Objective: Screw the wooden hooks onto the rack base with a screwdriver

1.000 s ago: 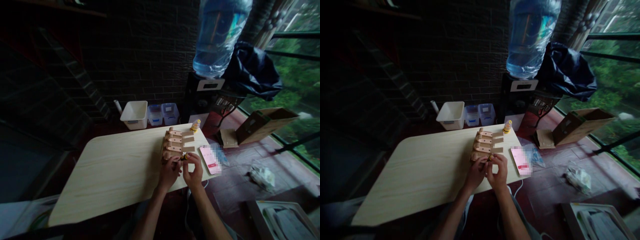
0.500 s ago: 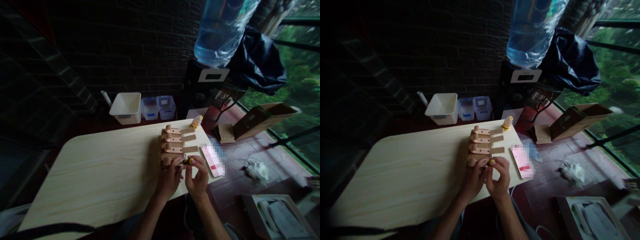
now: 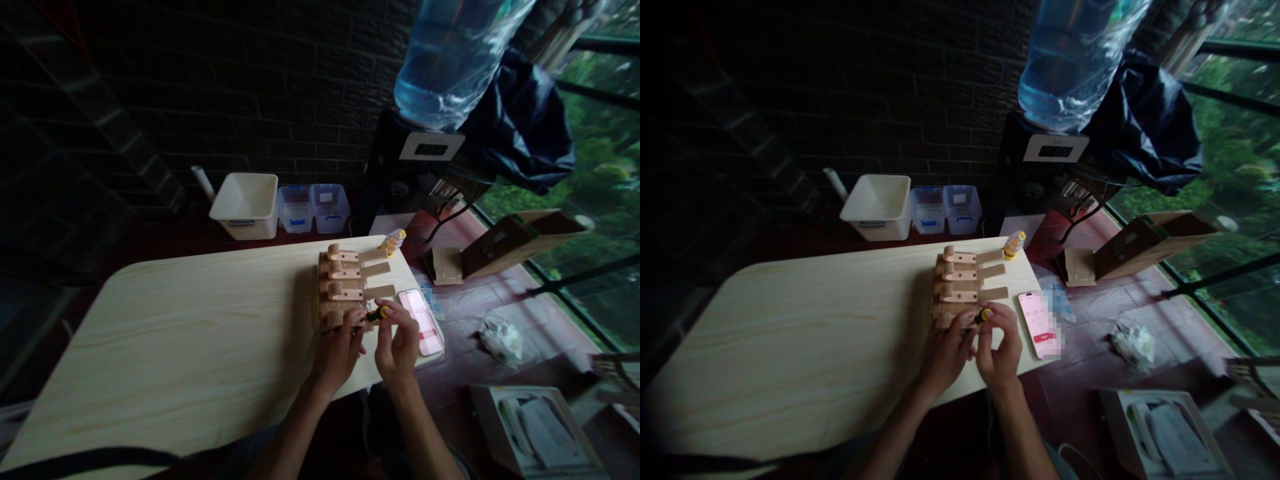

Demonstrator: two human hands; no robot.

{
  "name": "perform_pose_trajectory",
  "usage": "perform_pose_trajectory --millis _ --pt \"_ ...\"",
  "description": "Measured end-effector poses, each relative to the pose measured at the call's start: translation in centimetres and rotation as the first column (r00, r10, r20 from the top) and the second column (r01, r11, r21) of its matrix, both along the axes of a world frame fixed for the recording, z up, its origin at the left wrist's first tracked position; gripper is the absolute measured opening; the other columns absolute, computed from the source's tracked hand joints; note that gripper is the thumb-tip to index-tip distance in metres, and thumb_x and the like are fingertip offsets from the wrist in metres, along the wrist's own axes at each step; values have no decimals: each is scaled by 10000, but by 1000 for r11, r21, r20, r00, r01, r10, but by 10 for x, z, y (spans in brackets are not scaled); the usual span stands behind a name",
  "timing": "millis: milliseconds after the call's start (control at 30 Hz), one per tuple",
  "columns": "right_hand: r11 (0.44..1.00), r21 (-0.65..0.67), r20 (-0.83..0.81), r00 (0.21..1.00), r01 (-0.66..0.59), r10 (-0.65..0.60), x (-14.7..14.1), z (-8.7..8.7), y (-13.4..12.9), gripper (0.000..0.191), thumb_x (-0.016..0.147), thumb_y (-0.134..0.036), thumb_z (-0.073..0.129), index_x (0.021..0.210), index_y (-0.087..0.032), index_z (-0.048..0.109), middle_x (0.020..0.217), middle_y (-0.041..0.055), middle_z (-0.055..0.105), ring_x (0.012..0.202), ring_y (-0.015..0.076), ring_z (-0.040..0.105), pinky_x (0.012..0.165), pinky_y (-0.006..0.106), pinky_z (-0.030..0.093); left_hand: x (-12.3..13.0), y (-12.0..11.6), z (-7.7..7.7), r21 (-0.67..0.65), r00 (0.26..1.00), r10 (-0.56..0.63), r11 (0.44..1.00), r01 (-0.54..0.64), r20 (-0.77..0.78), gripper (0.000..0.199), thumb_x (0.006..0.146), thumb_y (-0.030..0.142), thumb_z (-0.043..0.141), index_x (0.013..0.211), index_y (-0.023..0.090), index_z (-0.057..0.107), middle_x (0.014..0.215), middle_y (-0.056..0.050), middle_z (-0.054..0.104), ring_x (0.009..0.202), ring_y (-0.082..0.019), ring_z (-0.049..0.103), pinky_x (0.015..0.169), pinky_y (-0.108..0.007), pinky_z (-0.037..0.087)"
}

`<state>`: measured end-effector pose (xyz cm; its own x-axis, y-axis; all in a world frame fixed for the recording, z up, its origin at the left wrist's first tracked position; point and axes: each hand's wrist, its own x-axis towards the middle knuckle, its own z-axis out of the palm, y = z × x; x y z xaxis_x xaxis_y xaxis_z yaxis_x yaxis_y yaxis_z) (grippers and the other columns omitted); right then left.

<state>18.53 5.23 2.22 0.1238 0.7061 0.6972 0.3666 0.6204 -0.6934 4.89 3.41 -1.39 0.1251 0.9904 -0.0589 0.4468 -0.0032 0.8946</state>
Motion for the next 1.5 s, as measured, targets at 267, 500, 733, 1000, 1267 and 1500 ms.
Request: perform_pose_trajectory --millis 267,500,733,1000,1267,1500 --pt "901 -387 272 909 -198 317 32 71 32 121 1028 -255 655 1144 -266 684 1224 72 791 1168 218 764 997 377 626 4 7 5 44 994 22 999 -17 -111 382 1122 397 475 1462 242 547 721 40 799 738 -195 823 860 -329 601" --pt "874 -468 381 862 -132 334 39 90 12 272 1048 -279 654 1315 -321 681 1270 45 784 1175 214 756 1016 369 620 4 9 10 -29 998 2 1000 -4 -66 375 1113 401 477 1446 250 559 705 44 788 727 -187 822 832 -311 595" --pt "886 -442 418 843 -138 340 34 89 12 194 1049 -296 678 1234 -290 737 1180 56 765 1082 201 765 935 339 662 2 12 9 -53 996 -16 999 12 -88 399 1097 360 488 1477 261 561 693 55 785 715 -183 815 873 -321 607" --pt "902 -414 394 869 -124 301 40 88 12 210 1047 -279 679 1252 -263 720 1196 67 753 1056 185 745 934 330 663 -2 10 12 -99 995 -23 995 13 -102 433 1094 399 508 1505 268 550 747 44 815 774 -188 835 880 -317 608" --pt "797 -554 307 831 -241 464 41 89 2 404 1104 -287 564 1498 -344 629 1389 59 757 1245 206 743 1070 386 639 -2 11 18 -120 993 -34 993 20 -115 447 1091 397 490 1517 274 550 746 45 810 755 -188 835 865 -315 616" --pt "815 -529 299 847 -237 440 41 86 7 227 1066 -313 649 1269 -268 741 1159 67 796 1008 196 762 892 330 650 -3 12 13 -126 990 -54 991 38 -127 421 1091 383 492 1489 268 567 730 50 806 751 -189 833 878 -315 621"
